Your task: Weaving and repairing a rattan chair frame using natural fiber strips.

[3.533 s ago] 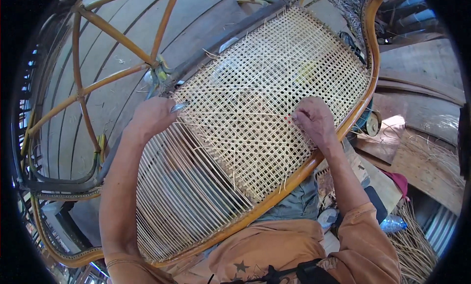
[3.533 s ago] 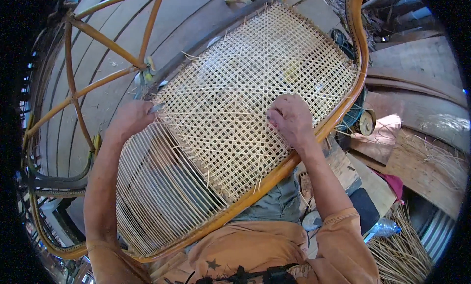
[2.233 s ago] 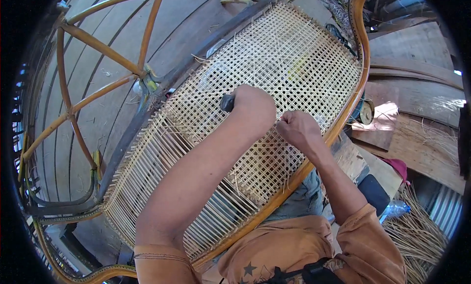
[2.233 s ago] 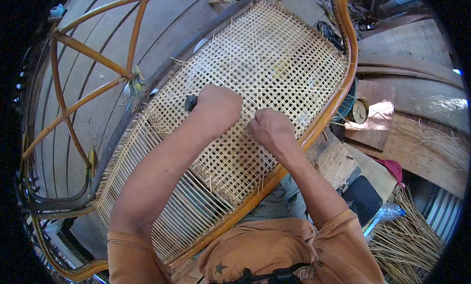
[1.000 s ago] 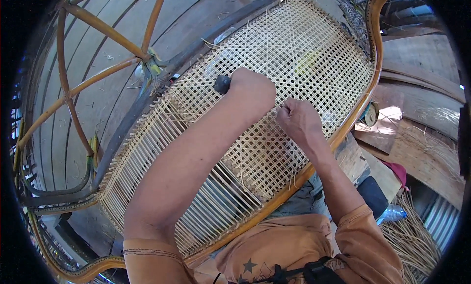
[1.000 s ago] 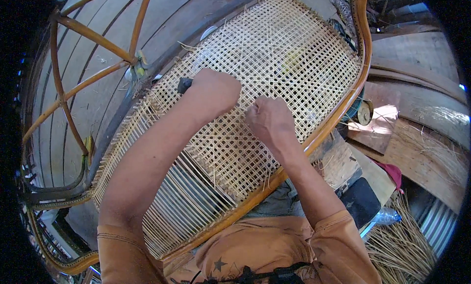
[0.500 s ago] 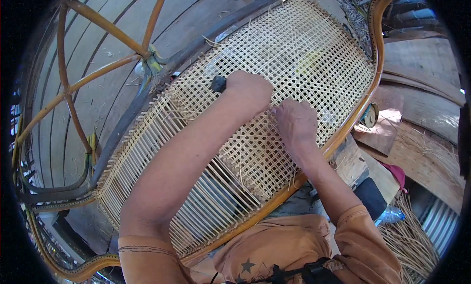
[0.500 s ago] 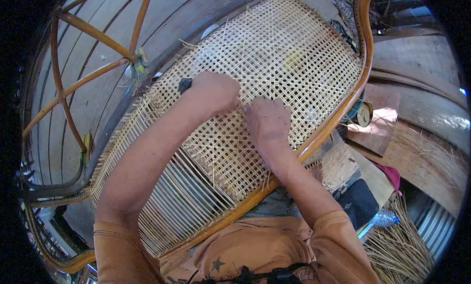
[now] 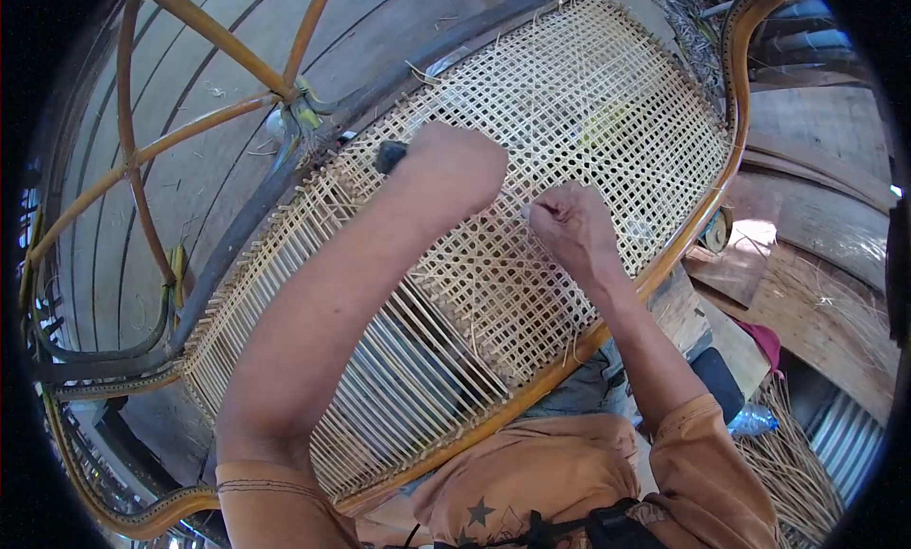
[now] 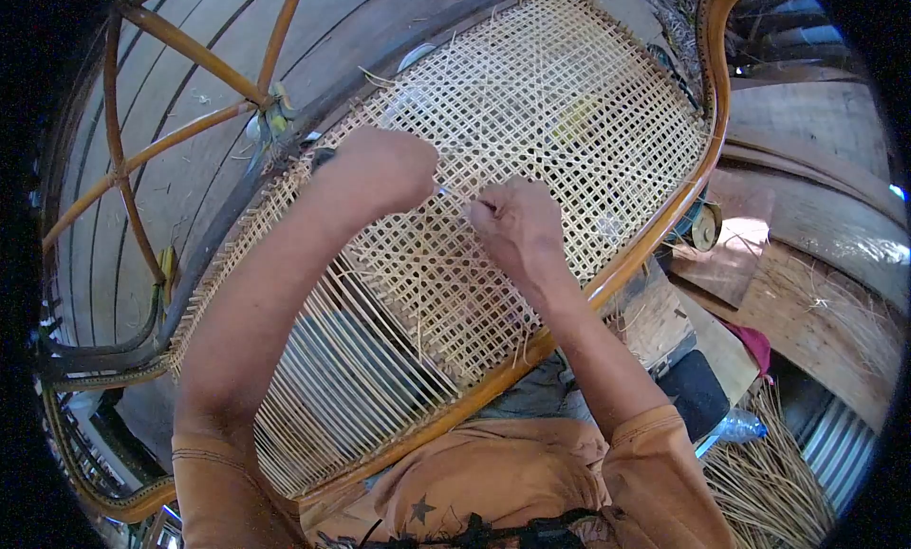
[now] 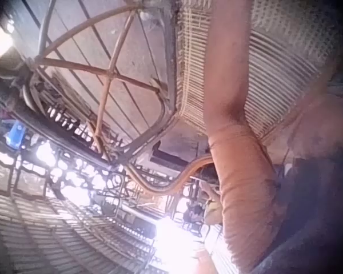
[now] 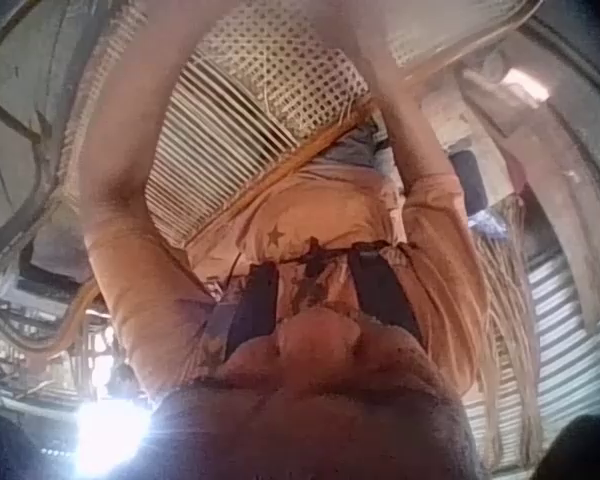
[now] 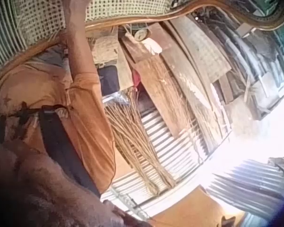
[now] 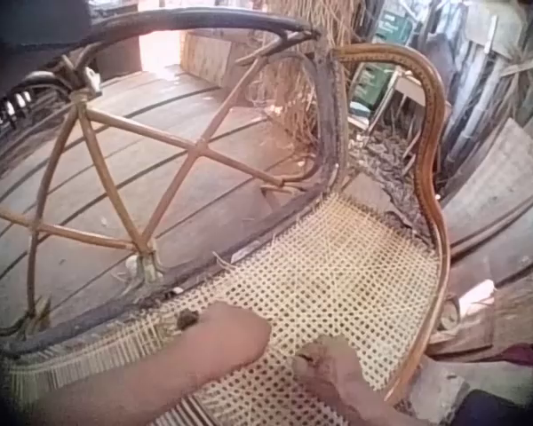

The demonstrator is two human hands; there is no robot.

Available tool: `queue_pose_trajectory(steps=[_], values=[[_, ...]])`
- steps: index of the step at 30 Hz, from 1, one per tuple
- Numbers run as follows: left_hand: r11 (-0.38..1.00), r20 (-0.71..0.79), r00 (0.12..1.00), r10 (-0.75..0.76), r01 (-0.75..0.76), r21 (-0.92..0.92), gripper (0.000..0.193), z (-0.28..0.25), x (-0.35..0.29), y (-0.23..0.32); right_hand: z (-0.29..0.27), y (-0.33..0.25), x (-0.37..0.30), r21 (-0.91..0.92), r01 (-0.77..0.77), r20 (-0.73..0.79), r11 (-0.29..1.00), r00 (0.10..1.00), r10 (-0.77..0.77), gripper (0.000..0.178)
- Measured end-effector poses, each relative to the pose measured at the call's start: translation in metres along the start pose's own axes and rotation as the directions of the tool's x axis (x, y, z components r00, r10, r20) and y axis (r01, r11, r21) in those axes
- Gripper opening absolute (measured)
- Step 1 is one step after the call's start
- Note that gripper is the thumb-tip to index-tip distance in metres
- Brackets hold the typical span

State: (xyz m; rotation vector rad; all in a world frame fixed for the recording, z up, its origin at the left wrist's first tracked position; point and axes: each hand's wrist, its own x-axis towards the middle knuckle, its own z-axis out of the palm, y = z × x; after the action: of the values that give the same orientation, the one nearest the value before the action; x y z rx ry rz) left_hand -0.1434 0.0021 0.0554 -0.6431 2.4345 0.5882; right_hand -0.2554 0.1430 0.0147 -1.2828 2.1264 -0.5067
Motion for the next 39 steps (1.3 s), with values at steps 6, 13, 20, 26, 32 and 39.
queue_pose_trajectory(steps=[6,13,20,26,32,39], values=[[0.995,0.021,0.998,0.061,-0.063,0.083,0.020,0.002,0.011,0.010,-0.005,0.003,0.000,-0.053,-0.003,0.053,0.999,0.999,0.006,0.022],[0.977,0.054,0.991,0.123,-0.131,0.168,0.020,0.001,0.020,0.020,-0.007,0.002,0.010,-0.397,0.033,0.242,0.917,0.968,0.070,0.022],[0.977,0.047,0.989,0.137,-0.143,0.155,0.021,0.008,0.019,0.024,-0.011,-0.002,0.017,-0.319,0.071,0.291,0.945,0.956,0.027,0.021],[0.973,-0.021,0.984,0.178,-0.173,0.149,0.019,0.021,0.022,0.012,-0.009,-0.006,0.016,-0.380,0.063,0.249,0.923,0.968,0.037,0.021],[0.986,-0.039,0.985,0.165,-0.164,0.031,0.016,0.026,0.019,0.002,0.003,-0.007,0.003,-0.518,0.036,0.140,0.855,0.989,0.044,0.026],[0.976,-0.014,0.985,0.170,-0.166,0.140,0.018,0.011,0.019,0.021,0.006,-0.004,0.003,-0.309,-0.102,0.080,0.945,0.988,0.133,0.027]])
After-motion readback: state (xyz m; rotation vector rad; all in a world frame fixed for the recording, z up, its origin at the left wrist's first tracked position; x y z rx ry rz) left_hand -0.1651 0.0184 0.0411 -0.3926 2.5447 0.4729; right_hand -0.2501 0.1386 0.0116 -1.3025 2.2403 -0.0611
